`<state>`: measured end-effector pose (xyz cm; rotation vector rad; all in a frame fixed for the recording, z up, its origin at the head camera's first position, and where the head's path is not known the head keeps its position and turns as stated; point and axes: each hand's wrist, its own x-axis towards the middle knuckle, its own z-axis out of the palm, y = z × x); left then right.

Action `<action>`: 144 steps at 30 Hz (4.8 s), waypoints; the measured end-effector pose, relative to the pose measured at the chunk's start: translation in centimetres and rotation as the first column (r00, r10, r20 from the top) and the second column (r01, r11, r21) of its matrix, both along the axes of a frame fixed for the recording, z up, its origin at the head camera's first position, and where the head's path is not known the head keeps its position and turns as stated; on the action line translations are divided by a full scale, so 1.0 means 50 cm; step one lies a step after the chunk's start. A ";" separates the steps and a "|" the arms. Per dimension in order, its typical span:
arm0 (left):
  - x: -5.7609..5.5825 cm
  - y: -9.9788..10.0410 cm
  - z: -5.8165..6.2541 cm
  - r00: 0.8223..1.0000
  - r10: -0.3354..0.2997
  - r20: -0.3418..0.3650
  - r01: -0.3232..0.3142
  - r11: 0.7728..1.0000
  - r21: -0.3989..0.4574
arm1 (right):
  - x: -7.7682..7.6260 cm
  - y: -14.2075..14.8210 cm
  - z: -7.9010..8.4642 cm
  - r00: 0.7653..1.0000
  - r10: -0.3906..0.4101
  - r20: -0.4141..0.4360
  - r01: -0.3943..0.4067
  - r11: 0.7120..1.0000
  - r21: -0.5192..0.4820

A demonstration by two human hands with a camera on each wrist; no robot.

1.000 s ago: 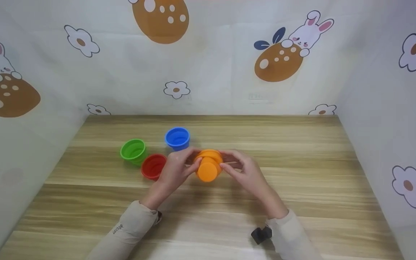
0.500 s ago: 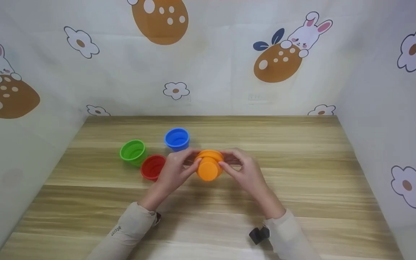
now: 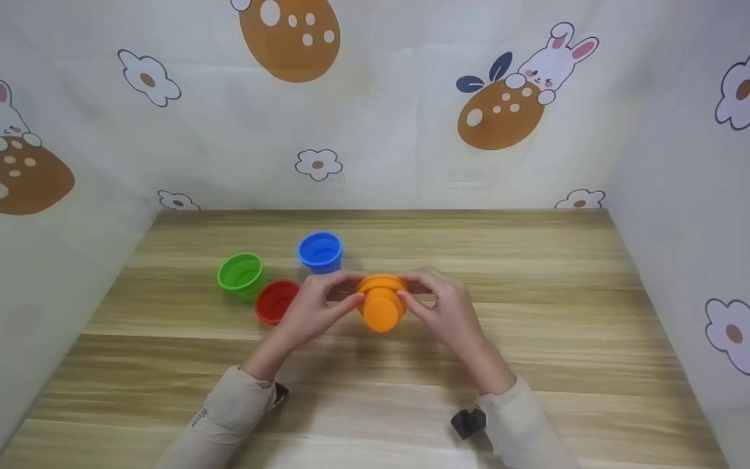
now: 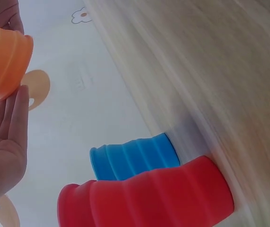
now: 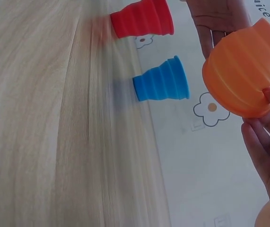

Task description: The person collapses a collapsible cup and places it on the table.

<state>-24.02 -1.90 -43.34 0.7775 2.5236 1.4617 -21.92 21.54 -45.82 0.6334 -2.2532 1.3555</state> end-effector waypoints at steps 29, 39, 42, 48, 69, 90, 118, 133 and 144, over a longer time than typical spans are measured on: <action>0.003 0.016 0.002 0.997 -0.005 0.077 -0.003 0.995 0.099 | 0.001 0.010 -0.015 0.992 0.083 0.099 -0.086 0.996 0.020; -0.001 0.010 0.000 0.992 0.017 0.125 -0.044 0.975 0.216 | 0.004 0.018 -0.011 0.961 0.151 0.233 -0.132 0.987 -0.095; -0.003 0.009 -0.001 0.992 0.019 0.127 -0.050 0.969 0.244 | 0.004 0.021 -0.011 0.951 0.181 0.252 -0.153 0.980 -0.127; -0.002 0.007 -0.001 0.987 0.024 0.158 -0.068 0.959 0.275 | 0.004 0.024 -0.010 0.929 0.259 0.265 -0.210 0.957 -0.200; -0.001 0.012 -0.003 0.992 0.013 0.123 -0.053 0.945 0.322 | 0.005 0.011 0.001 0.947 0.170 0.271 -0.099 0.961 -0.259; 0.004 0.015 -0.008 0.984 -0.062 0.169 0.015 0.963 0.270 | 0.005 0.013 -0.003 0.986 0.065 0.150 -0.046 0.991 -0.129; 0.007 0.026 -0.003 0.978 -0.084 0.189 0.041 0.974 0.221 | 0.008 0.007 -0.009 0.997 0.073 0.034 -0.071 0.997 -0.039; 0.006 0.016 -0.004 0.983 -0.076 0.170 0.038 0.975 0.221 | 0.007 0.007 -0.007 0.993 0.105 0.045 -0.103 0.994 -0.039; 0.006 0.015 -0.001 0.985 -0.078 0.155 0.034 0.962 0.273 | 0.010 0.015 -0.004 0.983 0.155 0.097 -0.146 0.985 -0.089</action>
